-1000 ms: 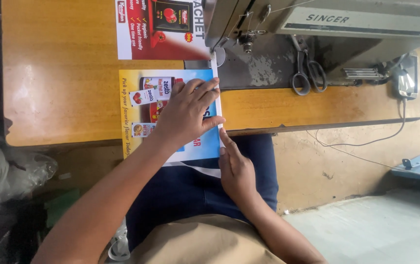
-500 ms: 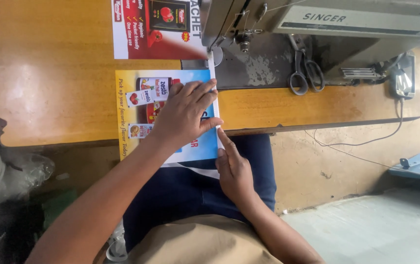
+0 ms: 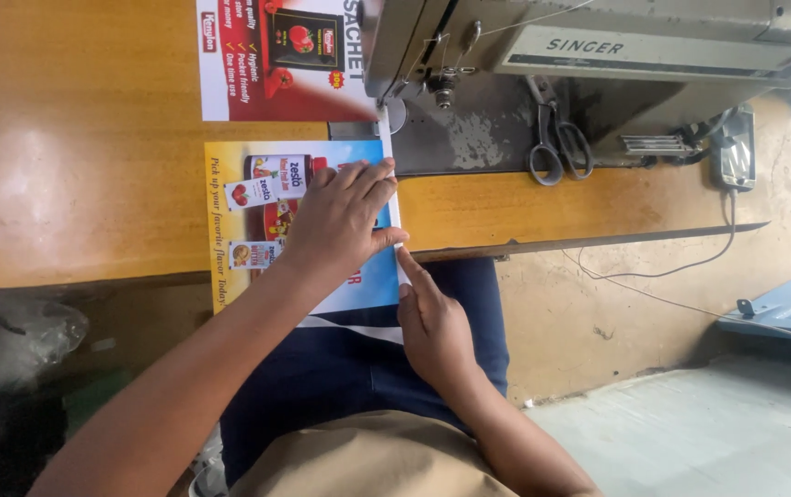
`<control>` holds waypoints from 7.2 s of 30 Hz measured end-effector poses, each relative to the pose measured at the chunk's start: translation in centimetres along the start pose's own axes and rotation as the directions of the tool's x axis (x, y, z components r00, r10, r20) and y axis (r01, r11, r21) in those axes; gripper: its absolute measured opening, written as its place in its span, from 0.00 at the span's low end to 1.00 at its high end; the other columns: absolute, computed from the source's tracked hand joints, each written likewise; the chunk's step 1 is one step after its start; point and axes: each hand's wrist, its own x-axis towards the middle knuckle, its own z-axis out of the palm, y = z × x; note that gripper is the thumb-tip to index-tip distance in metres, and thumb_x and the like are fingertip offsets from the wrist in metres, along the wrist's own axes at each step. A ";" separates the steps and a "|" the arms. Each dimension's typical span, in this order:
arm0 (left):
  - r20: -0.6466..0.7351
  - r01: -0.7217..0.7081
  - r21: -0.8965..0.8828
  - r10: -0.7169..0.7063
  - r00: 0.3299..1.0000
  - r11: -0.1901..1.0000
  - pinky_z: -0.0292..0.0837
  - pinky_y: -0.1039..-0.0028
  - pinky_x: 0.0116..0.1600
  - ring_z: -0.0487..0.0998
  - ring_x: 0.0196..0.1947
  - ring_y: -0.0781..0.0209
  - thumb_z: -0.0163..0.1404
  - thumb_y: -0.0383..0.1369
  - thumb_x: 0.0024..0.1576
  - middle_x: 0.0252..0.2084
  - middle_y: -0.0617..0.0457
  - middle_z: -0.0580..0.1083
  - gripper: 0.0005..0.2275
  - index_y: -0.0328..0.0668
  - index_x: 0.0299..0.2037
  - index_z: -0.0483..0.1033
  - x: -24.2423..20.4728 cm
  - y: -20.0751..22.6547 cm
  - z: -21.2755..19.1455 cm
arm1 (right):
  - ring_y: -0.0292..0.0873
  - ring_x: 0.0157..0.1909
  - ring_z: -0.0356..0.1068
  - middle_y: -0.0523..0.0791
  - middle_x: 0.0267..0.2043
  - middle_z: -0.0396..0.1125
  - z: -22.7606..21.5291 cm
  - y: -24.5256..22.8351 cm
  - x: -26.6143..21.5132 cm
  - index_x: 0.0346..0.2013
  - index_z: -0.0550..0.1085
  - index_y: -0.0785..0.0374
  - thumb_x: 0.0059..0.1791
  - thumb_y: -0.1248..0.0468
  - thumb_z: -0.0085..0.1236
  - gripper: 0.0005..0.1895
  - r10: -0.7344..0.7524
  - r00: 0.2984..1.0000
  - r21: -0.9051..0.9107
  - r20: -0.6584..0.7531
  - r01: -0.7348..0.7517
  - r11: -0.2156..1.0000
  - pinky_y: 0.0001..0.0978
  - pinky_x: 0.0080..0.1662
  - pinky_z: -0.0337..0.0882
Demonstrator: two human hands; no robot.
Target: The person uses a Singer sewing machine to stitch a white fabric strip along the edge of several printed paper sheets. They feed each sheet under the presser foot one at a time, guiding the paper and strip through the machine, then remove the stitched sheet and place it aside. The process repeats with different printed sheets throughout the clip.
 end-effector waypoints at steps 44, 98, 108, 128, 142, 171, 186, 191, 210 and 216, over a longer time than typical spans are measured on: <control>-0.175 0.020 0.022 -0.016 0.985 1.000 0.71 0.53 0.57 0.75 0.63 0.47 0.51 0.62 0.63 0.64 0.47 0.74 0.30 0.44 0.60 0.74 2.1 -3.1 1.5 | 0.47 0.26 0.76 0.45 0.18 0.72 1.2 -0.3 4.2 0.73 0.67 0.60 0.59 0.66 0.41 0.26 0.057 0.998 0.093 0.003 -0.057 0.994 0.42 0.30 0.69; 0.055 0.098 -0.117 -0.092 0.994 0.988 0.61 0.47 0.72 0.65 0.76 0.48 0.53 0.52 0.60 0.75 0.54 0.68 0.24 0.53 0.63 0.75 2.4 -3.0 -0.2 | 0.36 0.49 0.72 0.43 0.58 0.71 -1.2 -1.4 1.7 0.78 0.63 0.44 0.54 0.38 0.44 0.38 0.316 0.905 0.395 0.284 -0.411 0.822 0.29 0.49 0.73; 0.061 0.093 -0.101 -0.088 0.994 0.991 0.62 0.49 0.72 0.64 0.76 0.49 0.51 0.53 0.61 0.76 0.54 0.67 0.25 0.53 0.65 0.74 2.4 -2.9 -0.3 | 0.42 0.64 0.72 0.44 0.75 0.64 -1.8 -1.9 1.9 0.78 0.60 0.46 0.54 0.35 0.40 0.40 0.290 0.907 0.353 0.304 -0.391 0.850 0.36 0.59 0.73; 0.045 0.097 -0.060 -0.095 0.994 0.993 0.66 0.45 0.68 0.69 0.75 0.49 0.54 0.53 0.57 0.74 0.58 0.71 0.24 0.57 0.61 0.77 2.4 -3.2 0.4 | 0.41 0.31 0.69 0.47 0.34 0.68 -0.2 3.4 1.5 0.81 0.58 0.50 0.59 0.59 0.47 0.33 0.062 0.968 0.324 0.242 -0.141 0.935 0.34 0.39 0.71; 0.086 0.168 -0.043 -0.164 0.983 0.985 0.68 0.45 0.68 0.68 0.75 0.50 0.54 0.57 0.56 0.74 0.64 0.70 0.25 0.61 0.61 0.78 2.6 -3.5 0.8 | 0.38 0.58 0.77 0.44 0.56 0.73 -1.9 0.2 1.6 0.80 0.60 0.43 0.57 0.39 0.47 0.37 0.203 0.939 0.276 0.279 -0.280 0.919 0.25 0.58 0.68; 0.013 0.096 -0.084 -0.095 0.995 0.992 0.65 0.48 0.69 0.68 0.74 0.48 0.53 0.53 0.59 0.75 0.57 0.68 0.24 0.55 0.62 0.76 2.3 -3.3 0.8 | 0.37 0.31 0.67 0.45 0.33 0.67 0.6 -1.4 3.4 0.78 0.64 0.53 0.60 0.67 0.41 0.29 0.394 0.828 0.791 0.399 -0.528 0.307 0.25 0.35 0.68; -0.025 0.051 -0.093 -0.054 0.998 0.994 0.67 0.49 0.68 0.71 0.73 0.47 0.53 0.51 0.60 0.72 0.52 0.72 0.22 0.52 0.60 0.75 2.4 -2.5 -0.6 | 0.34 0.35 0.64 0.43 0.48 0.62 2.0 0.2 2.1 0.81 0.63 0.47 0.62 0.52 0.41 0.30 0.351 0.879 0.791 0.324 -0.455 0.409 0.22 0.37 0.71; 0.024 0.085 -0.116 -0.083 0.996 0.990 0.66 0.48 0.69 0.69 0.73 0.47 0.53 0.52 0.60 0.73 0.52 0.71 0.23 0.52 0.62 0.75 2.6 -2.7 -0.6 | 0.31 0.31 0.64 0.41 0.40 0.62 2.4 0.6 1.8 0.83 0.60 0.47 0.62 0.51 0.42 0.32 0.307 0.908 0.754 0.284 -0.409 0.514 0.19 0.33 0.71; 0.019 0.088 -0.112 -0.087 0.996 0.990 0.64 0.47 0.70 0.68 0.74 0.46 0.54 0.52 0.59 0.74 0.53 0.70 0.24 0.53 0.63 0.75 2.4 -2.9 -0.3 | 0.40 0.35 0.75 0.46 0.37 0.73 1.4 0.4 1.5 0.83 0.54 0.52 0.63 0.58 0.40 0.31 0.141 0.978 0.316 0.151 -0.183 0.931 0.33 0.39 0.78; 0.007 0.077 -0.107 -0.076 0.997 0.991 0.66 0.47 0.69 0.69 0.74 0.47 0.57 0.51 0.57 0.73 0.53 0.71 0.24 0.53 0.61 0.77 2.5 -3.1 -0.1 | 0.52 0.26 0.78 0.54 0.32 0.75 0.7 -0.4 1.9 0.81 0.55 0.61 0.60 0.65 0.50 0.34 -0.046 0.996 -0.105 0.079 0.054 0.993 0.43 0.32 0.79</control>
